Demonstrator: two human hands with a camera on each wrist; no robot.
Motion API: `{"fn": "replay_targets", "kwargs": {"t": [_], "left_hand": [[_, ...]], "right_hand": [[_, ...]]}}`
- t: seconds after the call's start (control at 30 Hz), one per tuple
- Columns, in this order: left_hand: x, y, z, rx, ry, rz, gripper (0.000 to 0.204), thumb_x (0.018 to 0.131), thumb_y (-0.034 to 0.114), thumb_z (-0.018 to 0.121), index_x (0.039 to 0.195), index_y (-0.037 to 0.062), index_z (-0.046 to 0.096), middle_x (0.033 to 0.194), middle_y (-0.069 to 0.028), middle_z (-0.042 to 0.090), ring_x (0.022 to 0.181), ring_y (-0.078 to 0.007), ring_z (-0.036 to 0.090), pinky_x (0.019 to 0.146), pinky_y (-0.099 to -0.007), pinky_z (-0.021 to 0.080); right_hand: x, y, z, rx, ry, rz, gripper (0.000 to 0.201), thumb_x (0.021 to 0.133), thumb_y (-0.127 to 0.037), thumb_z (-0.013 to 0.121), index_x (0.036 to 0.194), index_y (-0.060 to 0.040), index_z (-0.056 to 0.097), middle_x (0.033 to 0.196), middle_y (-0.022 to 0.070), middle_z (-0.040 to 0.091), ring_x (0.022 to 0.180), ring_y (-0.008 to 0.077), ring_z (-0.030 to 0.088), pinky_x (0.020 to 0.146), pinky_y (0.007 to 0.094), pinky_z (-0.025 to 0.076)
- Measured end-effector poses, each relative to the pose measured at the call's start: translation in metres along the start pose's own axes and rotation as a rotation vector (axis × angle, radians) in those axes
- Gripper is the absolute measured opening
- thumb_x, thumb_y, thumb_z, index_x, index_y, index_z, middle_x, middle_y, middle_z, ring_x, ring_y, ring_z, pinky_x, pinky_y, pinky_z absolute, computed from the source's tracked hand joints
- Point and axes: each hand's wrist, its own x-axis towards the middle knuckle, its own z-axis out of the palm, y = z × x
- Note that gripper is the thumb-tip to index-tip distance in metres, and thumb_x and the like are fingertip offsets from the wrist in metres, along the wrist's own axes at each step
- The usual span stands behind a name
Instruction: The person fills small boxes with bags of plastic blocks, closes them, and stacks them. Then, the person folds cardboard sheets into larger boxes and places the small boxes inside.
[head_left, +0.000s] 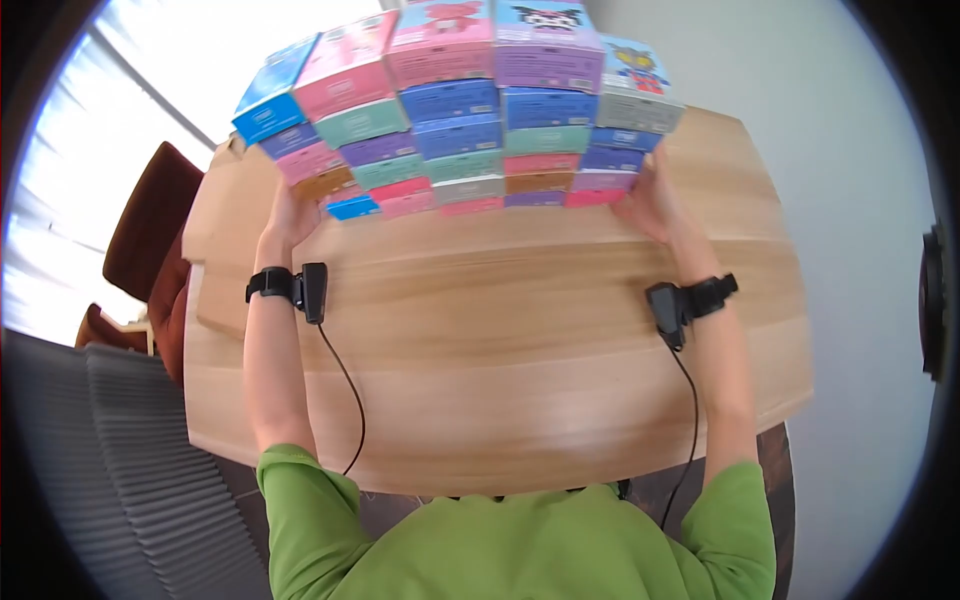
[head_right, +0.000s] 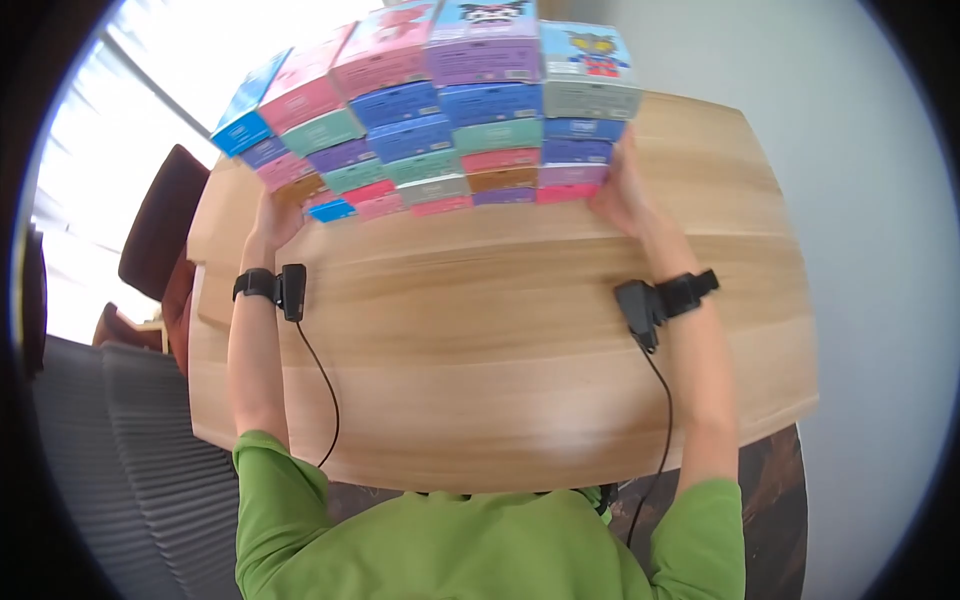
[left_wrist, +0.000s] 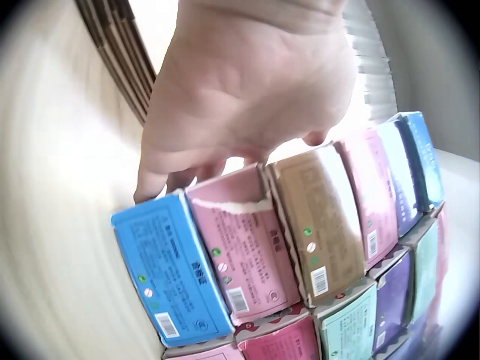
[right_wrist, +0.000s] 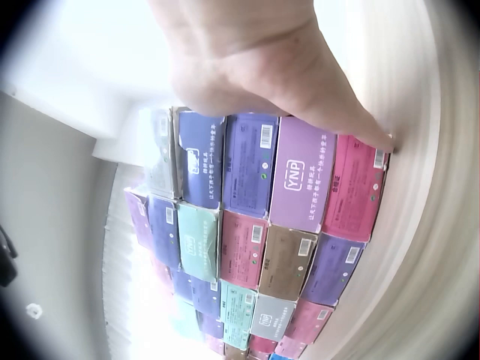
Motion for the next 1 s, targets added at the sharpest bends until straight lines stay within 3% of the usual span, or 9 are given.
{"fn": "replay_targets", "kwargs": {"t": [0.03,0.2,0.27,0.33,0.53,0.63,0.83,0.93,1.0], "left_hand": [[-0.002,0.003,0.05,0.257,0.561,0.042,0.05,0.09,0.044,0.038,0.119,0.005,0.047,0.116,-0.0075,0.053,0.105,-0.0221,0.051,0.085,-0.0325,0.043],[-0.097,0.059,-0.011,2.001,1.15,0.141,0.052,0.083,0.039,0.049,0.112,-0.0038,0.053,0.109,-0.0197,0.057,0.099,-0.0315,0.056,0.086,-0.0379,0.042],[-0.131,0.077,0.013,2.164,1.292,-0.382,0.055,0.081,0.041,0.051,0.11,-0.0051,0.053,0.109,-0.025,0.055,0.1,-0.0373,0.054,0.087,-0.0393,0.042],[-0.16,0.081,-0.001,1.899,1.365,-0.588,0.054,0.081,0.042,0.051,0.106,-0.0053,0.055,0.105,-0.0263,0.055,0.098,-0.0389,0.053,0.087,-0.0411,0.041],[-0.194,0.082,-0.053,1.834,1.447,-0.407,0.055,0.082,0.045,0.048,0.104,-0.0055,0.056,0.102,-0.0263,0.057,0.098,-0.0393,0.053,0.086,-0.0421,0.041],[-0.192,0.09,-0.053,1.789,1.357,-0.628,0.061,0.084,0.049,0.043,0.103,-0.0081,0.055,0.101,-0.0286,0.056,0.1,-0.0396,0.053,0.085,-0.042,0.042],[-0.197,0.1,-0.098,1.495,1.409,-0.604,0.069,0.086,0.053,0.035,0.105,-0.0111,0.053,0.104,-0.0315,0.054,0.104,-0.0393,0.05,0.09,-0.0406,0.038],[-0.16,0.1,-0.057,1.395,1.343,-0.647,0.07,0.086,0.054,0.035,0.106,-0.0112,0.053,0.105,-0.0299,0.054,0.103,-0.0387,0.052,0.089,-0.0399,0.039],[-0.161,0.098,-0.087,1.581,1.38,-0.548,0.069,0.085,0.054,0.039,0.106,-0.0107,0.053,0.102,-0.0286,0.056,0.098,-0.0379,0.054,0.084,-0.0395,0.041]], "right_hand": [[-0.002,-0.001,-0.005,-0.015,-0.017,0.013,0.076,0.079,-0.072,0.025,0.13,-0.0175,0.036,0.123,0.0019,0.046,0.102,0.0145,0.044,0.079,0.0284,0.038],[-0.03,-0.006,-0.056,-0.199,0.118,0.02,0.067,0.085,-0.062,0.029,0.128,-0.0112,0.039,0.123,0.0075,0.046,0.104,0.0194,0.049,0.086,0.0318,0.042],[-0.054,-0.016,-0.07,-0.178,0.005,0.08,0.064,0.088,-0.057,0.028,0.126,-0.0067,0.041,0.123,0.0108,0.045,0.102,0.0212,0.052,0.087,0.032,0.042],[-0.074,-0.02,-0.075,-0.236,0.072,0.082,0.06,0.089,-0.055,0.029,0.12,-0.0061,0.045,0.118,0.0093,0.049,0.093,0.0189,0.056,0.082,0.0291,0.044],[-0.107,-0.021,-0.09,-0.297,0.177,0.082,0.051,0.09,-0.05,0.033,0.109,-0.0067,0.05,0.104,0.005,0.057,0.083,0.0132,0.058,0.073,0.0241,0.047],[-0.115,-0.018,-0.093,-0.299,0.216,0.08,0.049,0.09,-0.05,0.034,0.108,-0.0072,0.051,0.1,0.0049,0.058,0.082,0.0126,0.058,0.072,0.024,0.047],[-0.13,-0.012,-0.095,-0.306,0.25,0.088,0.046,0.091,-0.048,0.034,0.106,-0.0081,0.051,0.095,0.0056,0.06,0.081,0.0123,0.058,0.072,0.0244,0.047],[-0.119,-0.02,-0.1,-0.308,0.249,0.096,0.043,0.092,-0.045,0.034,0.106,-0.0078,0.052,0.094,0.0061,0.06,0.081,0.0124,0.058,0.072,0.0244,0.048],[-0.112,-0.023,-0.103,-0.3,0.238,0.1,0.041,0.092,-0.043,0.035,0.106,-0.0075,0.052,0.093,0.0063,0.061,0.08,0.0126,0.058,0.072,0.0243,0.048]]}}
